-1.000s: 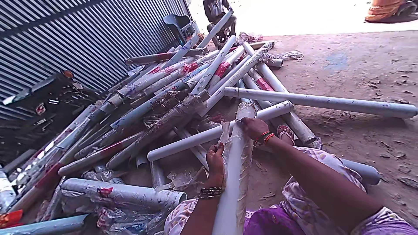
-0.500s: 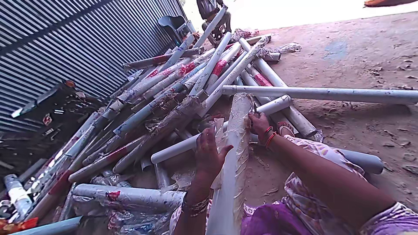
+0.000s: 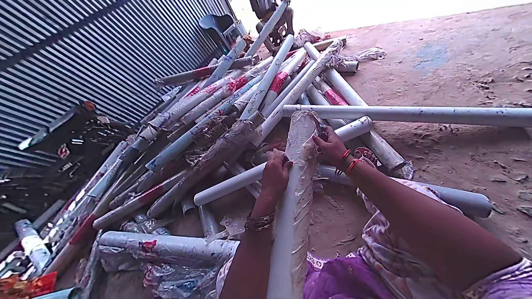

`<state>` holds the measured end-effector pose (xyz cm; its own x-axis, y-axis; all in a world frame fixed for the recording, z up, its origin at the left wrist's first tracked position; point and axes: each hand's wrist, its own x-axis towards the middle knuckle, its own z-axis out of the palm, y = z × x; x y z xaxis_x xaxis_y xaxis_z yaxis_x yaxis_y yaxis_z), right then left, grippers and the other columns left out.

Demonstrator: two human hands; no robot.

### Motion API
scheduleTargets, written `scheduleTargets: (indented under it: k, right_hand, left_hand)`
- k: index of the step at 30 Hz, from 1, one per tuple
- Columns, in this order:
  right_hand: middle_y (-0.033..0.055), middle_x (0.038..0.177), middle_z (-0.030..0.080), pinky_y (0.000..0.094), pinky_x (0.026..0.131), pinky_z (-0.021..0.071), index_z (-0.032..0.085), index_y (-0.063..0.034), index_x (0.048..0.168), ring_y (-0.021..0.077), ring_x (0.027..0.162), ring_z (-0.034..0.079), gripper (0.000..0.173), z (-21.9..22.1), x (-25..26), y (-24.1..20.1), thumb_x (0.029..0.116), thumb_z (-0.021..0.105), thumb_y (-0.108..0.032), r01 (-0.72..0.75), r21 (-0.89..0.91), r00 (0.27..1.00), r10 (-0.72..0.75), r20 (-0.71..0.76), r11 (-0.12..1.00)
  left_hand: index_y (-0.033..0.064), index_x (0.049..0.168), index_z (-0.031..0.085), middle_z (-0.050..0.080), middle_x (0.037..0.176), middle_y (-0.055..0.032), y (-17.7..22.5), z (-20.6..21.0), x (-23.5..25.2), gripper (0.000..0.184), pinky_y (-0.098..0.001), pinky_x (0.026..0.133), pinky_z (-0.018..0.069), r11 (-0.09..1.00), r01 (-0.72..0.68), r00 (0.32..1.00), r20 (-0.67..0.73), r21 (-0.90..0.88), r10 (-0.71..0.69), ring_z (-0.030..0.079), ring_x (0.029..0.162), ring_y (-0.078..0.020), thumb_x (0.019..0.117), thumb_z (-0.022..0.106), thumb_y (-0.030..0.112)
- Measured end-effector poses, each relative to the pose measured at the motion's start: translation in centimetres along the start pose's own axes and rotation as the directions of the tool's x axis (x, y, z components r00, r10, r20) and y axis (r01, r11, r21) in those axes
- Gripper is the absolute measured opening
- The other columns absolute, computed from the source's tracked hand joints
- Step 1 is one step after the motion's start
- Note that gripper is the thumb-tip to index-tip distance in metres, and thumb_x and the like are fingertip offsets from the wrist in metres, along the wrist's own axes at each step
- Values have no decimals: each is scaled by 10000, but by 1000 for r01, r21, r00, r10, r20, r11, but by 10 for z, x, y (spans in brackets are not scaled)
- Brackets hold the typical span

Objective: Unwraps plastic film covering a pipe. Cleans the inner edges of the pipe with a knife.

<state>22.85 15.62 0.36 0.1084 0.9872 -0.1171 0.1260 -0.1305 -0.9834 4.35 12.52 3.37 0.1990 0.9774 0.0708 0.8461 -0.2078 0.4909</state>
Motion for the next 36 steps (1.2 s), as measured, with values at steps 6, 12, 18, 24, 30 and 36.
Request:
scheduleTargets:
  k: [6,12,18,24,30,36]
  right_hand:
    - [229,942,671,585,870,515,478,61,1408,409,902,664,419,-46,-4,-20,1047,592,-119,399,-546,917,-320,238,737]
    - [165,1052,711,562,889,499,719,-45,1184,337,983,678,204,-52,-12,-24,1013,652,-132,559,-588,800,-193,568,584]
    - [142,1104,729,833,1076,139,805,-172,1095,443,1164,617,215,-57,-2,-18,943,716,-49,618,-659,786,-366,499,429]
    - [153,1151,689,628,931,412,774,-220,1184,403,1185,582,247,-45,-3,-23,1013,631,-114,609,-672,790,-246,562,421]
    - [129,1148,704,633,919,423,778,-220,1178,390,1158,598,236,-57,-5,-21,1001,654,-126,509,-740,852,-138,504,439]
    - [124,1167,709,643,921,417,782,-211,1157,381,1158,610,218,-66,-4,-20,1002,653,-130,426,-783,893,-70,445,453]
  left_hand:
    - [-44,1192,715,677,1101,-258,-15,22,-11,251,-452,943,532,998,-66,994,-82,22,67,675,1021,-362,1021,581,81]
    - [-4,1116,771,686,1011,-243,-20,29,-12,222,-450,893,550,992,-112,984,-130,60,119,685,944,-354,1010,609,103]
    - [-79,1044,723,688,1005,-237,-17,34,-10,238,-483,859,556,995,-23,969,-245,93,45,700,945,-365,1035,557,92]
    - [-93,1049,704,694,1004,-239,-12,39,-11,240,-444,859,562,998,-18,952,-303,54,34,704,938,-341,1041,527,68]
    - [-11,1116,764,674,981,-231,-19,52,-21,252,-473,764,560,978,-208,939,-280,-6,198,681,873,-343,981,583,99]
    - [12,1091,770,698,976,-225,-13,49,-17,240,-498,785,572,967,-245,964,-92,64,250,704,874,-360,992,643,189]
